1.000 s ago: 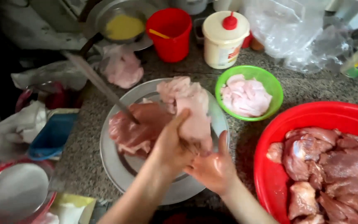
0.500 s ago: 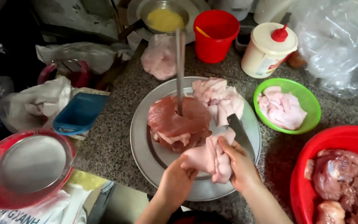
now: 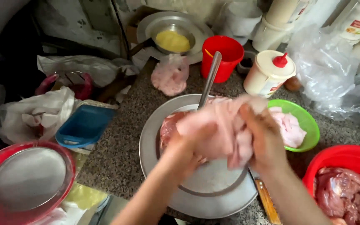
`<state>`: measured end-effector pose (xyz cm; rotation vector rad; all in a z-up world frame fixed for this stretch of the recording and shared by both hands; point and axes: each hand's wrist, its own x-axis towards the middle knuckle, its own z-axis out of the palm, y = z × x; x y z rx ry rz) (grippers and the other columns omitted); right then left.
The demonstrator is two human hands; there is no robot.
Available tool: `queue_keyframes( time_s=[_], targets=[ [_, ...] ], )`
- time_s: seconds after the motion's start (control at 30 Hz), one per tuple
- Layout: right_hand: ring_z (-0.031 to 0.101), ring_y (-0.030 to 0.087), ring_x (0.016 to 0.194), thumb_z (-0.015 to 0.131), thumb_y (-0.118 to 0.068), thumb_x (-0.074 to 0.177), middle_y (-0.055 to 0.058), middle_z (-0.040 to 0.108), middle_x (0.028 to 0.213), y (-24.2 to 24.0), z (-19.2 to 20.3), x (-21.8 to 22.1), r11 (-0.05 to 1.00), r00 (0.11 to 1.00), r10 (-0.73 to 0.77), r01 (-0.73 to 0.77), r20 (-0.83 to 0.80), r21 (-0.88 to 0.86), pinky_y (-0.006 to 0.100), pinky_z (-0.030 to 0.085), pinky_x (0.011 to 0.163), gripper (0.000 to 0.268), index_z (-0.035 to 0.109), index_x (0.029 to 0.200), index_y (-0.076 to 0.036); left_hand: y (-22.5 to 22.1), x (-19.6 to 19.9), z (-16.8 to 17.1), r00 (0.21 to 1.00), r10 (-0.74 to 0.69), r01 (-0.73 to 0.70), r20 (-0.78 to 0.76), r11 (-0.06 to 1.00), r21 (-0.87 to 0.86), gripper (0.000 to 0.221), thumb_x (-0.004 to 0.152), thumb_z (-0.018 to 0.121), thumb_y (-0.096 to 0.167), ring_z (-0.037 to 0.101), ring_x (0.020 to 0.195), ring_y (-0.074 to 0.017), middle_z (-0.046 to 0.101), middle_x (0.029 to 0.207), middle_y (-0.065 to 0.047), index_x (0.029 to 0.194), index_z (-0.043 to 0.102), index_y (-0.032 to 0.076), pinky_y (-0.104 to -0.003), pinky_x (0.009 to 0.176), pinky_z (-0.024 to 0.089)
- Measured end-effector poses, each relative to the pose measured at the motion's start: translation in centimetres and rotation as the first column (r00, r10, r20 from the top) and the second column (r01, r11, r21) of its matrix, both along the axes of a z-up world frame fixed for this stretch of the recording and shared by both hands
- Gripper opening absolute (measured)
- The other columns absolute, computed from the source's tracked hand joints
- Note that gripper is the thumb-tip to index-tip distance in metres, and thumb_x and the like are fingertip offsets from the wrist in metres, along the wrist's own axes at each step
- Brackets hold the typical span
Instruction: Skewering large pieces of raw meat and fat onto a vertical metal spit for roasting.
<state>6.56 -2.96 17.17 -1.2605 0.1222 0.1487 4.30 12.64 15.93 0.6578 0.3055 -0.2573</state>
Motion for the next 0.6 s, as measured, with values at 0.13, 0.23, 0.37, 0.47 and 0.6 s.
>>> queue_keyframes(
  time_s=[0.13,0.23,0.37,0.47,0.6],
  targets=[
    [0.069,0.008,0.071,0.076,-0.020,0.098,0.000,0.075,0.087,1.4,4.7,4.0,0.988,0.940,-0.157,0.152,0.304,0.042,0.022,0.052,0.061,0.005,0.072,0.098,-0.016,2.6,3.5,6.9,0.830,-0.217,0.105,0.513,0.966,0.238,0.040,0.073,0.069,0.006,0.065,0.084,-0.0177,0.066,0.097,-0.008,0.113,0.062,0.005,-0.031,0.073,0.057],
    [0.068,0.010,0.070,0.079,-0.022,0.097,-0.001,0.070,0.079,2.9,8.4,7.1,0.984,0.910,-0.178,0.157,0.375,0.086,0.024,0.052,0.061,0.020,0.065,0.085,-0.017,3.3,3.1,12.4,0.947,0.215,-0.316,0.237,0.743,0.590,0.083,0.065,0.078,0.040,0.071,0.120,-0.0244,0.075,0.130,-0.011,0.140,0.060,0.009,-0.039,0.100,0.059],
    [0.079,0.025,0.074,0.084,-0.024,0.086,0.011,0.079,0.083,4.3,8.9,11.5,0.986,0.974,-0.119,0.093,0.191,0.141,0.041,0.065,0.064,0.023,0.072,0.081,-0.006,3.5,6.5,11.9,0.944,0.280,-0.325,0.175,0.692,0.644,0.055,0.070,0.077,0.035,0.072,0.103,-0.0163,0.078,0.110,-0.005,0.118,0.075,0.008,-0.032,0.085,0.055],
    [0.076,0.027,0.075,0.078,-0.037,0.091,0.008,0.077,0.086,4.2,7.8,12.1,0.999,1.000,-0.021,0.021,-0.017,0.031,0.045,0.063,0.061,0.027,0.072,0.093,-0.011,3.7,7.1,10.1,0.955,0.229,-0.296,0.188,0.745,0.597,0.051,0.076,0.075,0.026,0.070,0.118,-0.0198,0.078,0.121,-0.008,0.124,0.074,0.007,-0.034,0.098,0.056],
    [0.079,0.028,0.095,0.075,-0.046,0.093,0.014,0.079,0.106,3.3,2.7,13.3,0.998,0.995,0.061,-0.061,-0.080,0.000,0.052,0.065,0.080,0.049,0.071,0.120,-0.006,2.0,4.1,10.8,0.911,0.370,-0.410,0.182,0.768,0.491,0.087,0.072,0.081,0.027,0.062,0.141,-0.0343,0.066,0.137,-0.033,0.144,0.055,-0.014,-0.040,0.112,0.051]
  ],
)
